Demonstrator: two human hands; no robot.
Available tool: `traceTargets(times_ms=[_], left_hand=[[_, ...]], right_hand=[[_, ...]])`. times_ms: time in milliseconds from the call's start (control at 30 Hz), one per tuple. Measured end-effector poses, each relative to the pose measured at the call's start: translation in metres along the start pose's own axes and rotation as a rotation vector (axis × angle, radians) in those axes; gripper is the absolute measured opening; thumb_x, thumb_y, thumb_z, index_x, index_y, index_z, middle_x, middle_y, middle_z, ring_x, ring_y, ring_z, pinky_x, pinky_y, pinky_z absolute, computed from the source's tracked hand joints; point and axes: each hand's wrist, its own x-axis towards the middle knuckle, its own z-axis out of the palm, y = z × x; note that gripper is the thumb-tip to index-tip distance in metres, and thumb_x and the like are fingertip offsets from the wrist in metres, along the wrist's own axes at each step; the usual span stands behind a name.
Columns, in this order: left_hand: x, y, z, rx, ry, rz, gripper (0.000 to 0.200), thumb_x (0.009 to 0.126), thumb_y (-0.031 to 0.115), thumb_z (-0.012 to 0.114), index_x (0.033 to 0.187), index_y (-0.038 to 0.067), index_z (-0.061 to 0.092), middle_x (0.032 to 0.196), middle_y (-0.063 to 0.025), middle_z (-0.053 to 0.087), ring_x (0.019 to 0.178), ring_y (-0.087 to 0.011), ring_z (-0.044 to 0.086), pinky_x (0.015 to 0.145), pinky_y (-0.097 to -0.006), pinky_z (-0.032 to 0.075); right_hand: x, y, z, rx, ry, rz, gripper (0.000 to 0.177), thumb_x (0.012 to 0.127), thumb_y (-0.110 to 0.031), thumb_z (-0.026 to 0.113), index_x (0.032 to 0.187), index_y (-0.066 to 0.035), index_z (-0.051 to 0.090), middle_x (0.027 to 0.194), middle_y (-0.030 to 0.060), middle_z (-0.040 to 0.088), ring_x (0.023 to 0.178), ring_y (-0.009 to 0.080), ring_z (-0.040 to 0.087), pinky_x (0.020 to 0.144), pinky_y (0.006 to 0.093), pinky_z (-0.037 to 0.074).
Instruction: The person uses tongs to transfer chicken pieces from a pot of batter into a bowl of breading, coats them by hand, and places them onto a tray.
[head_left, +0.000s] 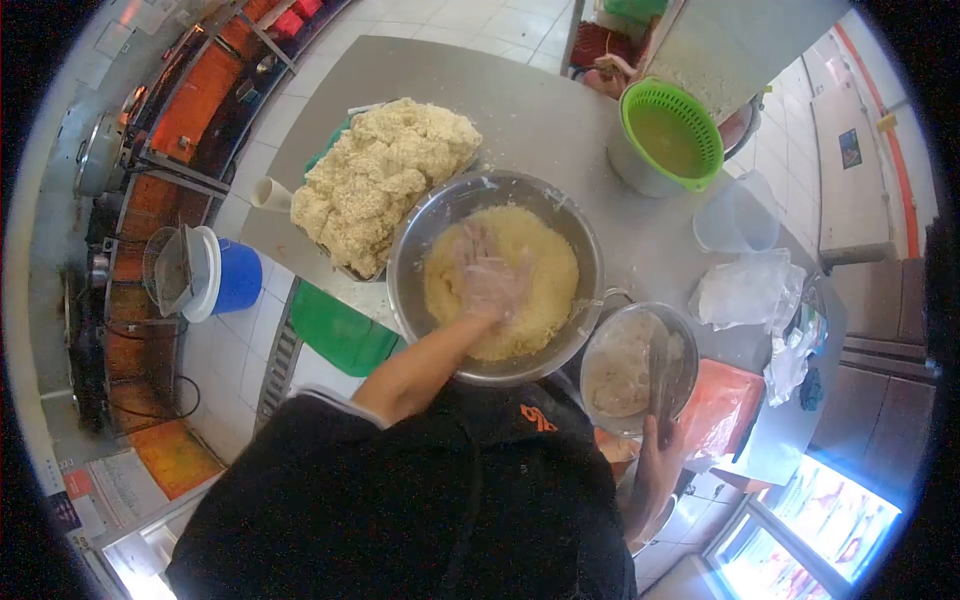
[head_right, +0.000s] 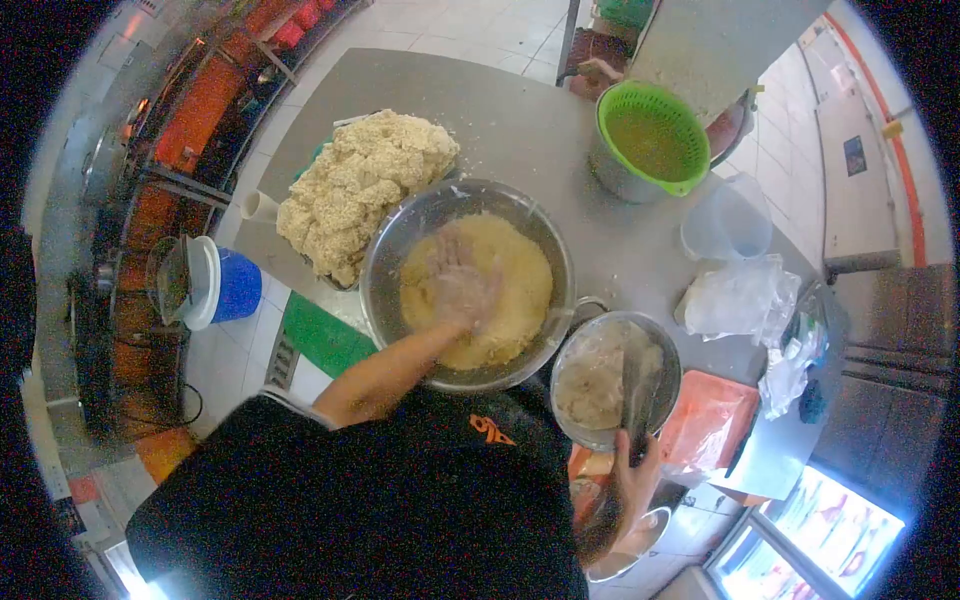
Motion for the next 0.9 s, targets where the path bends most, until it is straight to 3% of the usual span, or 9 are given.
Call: traceTargets(times_ms=[133,233,333,433,533,633,733,833,900], left_hand=[[0.006,-0.009,0.0,0.046,-0.021,-0.045,0.086,0.109,0.057,0.03,0.156,-0.016,0.033,0.168,-0.0364,0.021,0.159,-0.0465,0.02,0.13,-0.0529,0.015],[0.014,-0.014,-0.052,-0.134,0.005,-0.168,0.084,0.11,0.058,0.029,0.148,-0.015,0.046,0.164,-0.0349,0.033,0.153,-0.0476,0.033,0.127,-0.0521,0.026],[0.041,-0.062,-0.06,-0.081,-0.551,-0.137,0.088,0.105,0.066,0.043,0.142,-0.013,0.055,0.151,-0.03,0.054,0.139,-0.0427,0.054,0.116,-0.0474,0.043],[0.035,-0.046,-0.102,-0.506,-0.811,-0.294,0.085,0.093,0.061,0.07,0.139,-0.009,0.059,0.132,-0.0231,0.07,0.12,-0.0345,0.068,0.103,-0.0427,0.053],[0.03,-0.044,-0.081,-0.489,-0.822,-0.293,0.079,0.082,0.046,0.089,0.136,-0.004,0.063,0.123,-0.0173,0.073,0.111,-0.0265,0.071,0.093,-0.0403,0.056],[0.026,-0.051,-0.05,-0.917,-0.884,-0.441,0.061,0.083,0.026,0.09,0.132,-0.003,0.067,0.121,-0.0148,0.075,0.107,-0.0245,0.073,0.088,-0.0377,0.058],[0.022,-0.059,-0.056,-1.242,-0.734,-0.361,0.054,0.085,0.025,0.088,0.13,0.002,0.069,0.118,-0.0082,0.076,0.102,-0.0177,0.071,0.086,-0.0331,0.058],[0.029,-0.061,-0.081,-1.342,-0.514,-0.122,0.046,0.087,0.022,0.086,0.125,0.0,0.069,0.115,-0.0078,0.077,0.098,-0.0175,0.072,0.085,-0.0338,0.058],[0.033,-0.037,-0.134,-0.833,-0.545,0.031,0.051,0.091,0.026,0.08,0.134,0.005,0.064,0.124,-0.0132,0.072,0.112,-0.0283,0.068,0.093,-0.0383,0.058]], right_hand=[[0.003,0.001,0.004,-0.009,0.034,-0.026,0.068,0.095,-0.047,0.077,0.135,0.005,0.062,0.126,0.0284,0.07,0.114,0.0409,0.068,0.101,0.0473,0.052],[-0.005,-0.017,-0.001,-0.04,0.001,0.044,0.072,0.094,-0.049,0.077,0.138,0.006,0.06,0.13,0.0305,0.067,0.12,0.0434,0.065,0.105,0.0489,0.049],[-0.008,-0.017,0.0,-0.143,-0.003,0.096,0.074,0.094,-0.052,0.075,0.139,0.005,0.06,0.133,0.0317,0.065,0.127,0.0457,0.06,0.11,0.0517,0.044],[0.0,-0.014,0.004,-0.131,-0.058,0.11,0.075,0.094,-0.052,0.075,0.141,0.005,0.058,0.137,0.0313,0.062,0.131,0.046,0.056,0.112,0.0518,0.042],[0.005,-0.031,0.004,-0.084,-0.066,0.078,0.074,0.095,-0.051,0.075,0.141,0.005,0.058,0.135,0.0306,0.063,0.13,0.0445,0.058,0.111,0.0496,0.044],[0.0,-0.045,0.004,-0.078,-0.001,0.044,0.072,0.095,-0.049,0.075,0.139,0.005,0.059,0.131,0.0299,0.066,0.126,0.0433,0.062,0.108,0.0477,0.047],[0.002,-0.055,-0.006,-0.055,-0.034,0.022,0.07,0.094,-0.047,0.076,0.138,0.006,0.06,0.127,0.029,0.068,0.121,0.0431,0.064,0.105,0.0472,0.048],[0.007,-0.036,-0.005,-0.061,-0.018,-0.008,0.068,0.094,-0.045,0.077,0.135,0.006,0.061,0.126,0.0281,0.068,0.118,0.042,0.066,0.103,0.0473,0.049],[0.009,-0.02,0.0,-0.06,0.007,-0.021,0.065,0.094,-0.044,0.077,0.134,0.005,0.062,0.125,0.0274,0.069,0.116,0.0409,0.066,0.101,0.0474,0.05]])
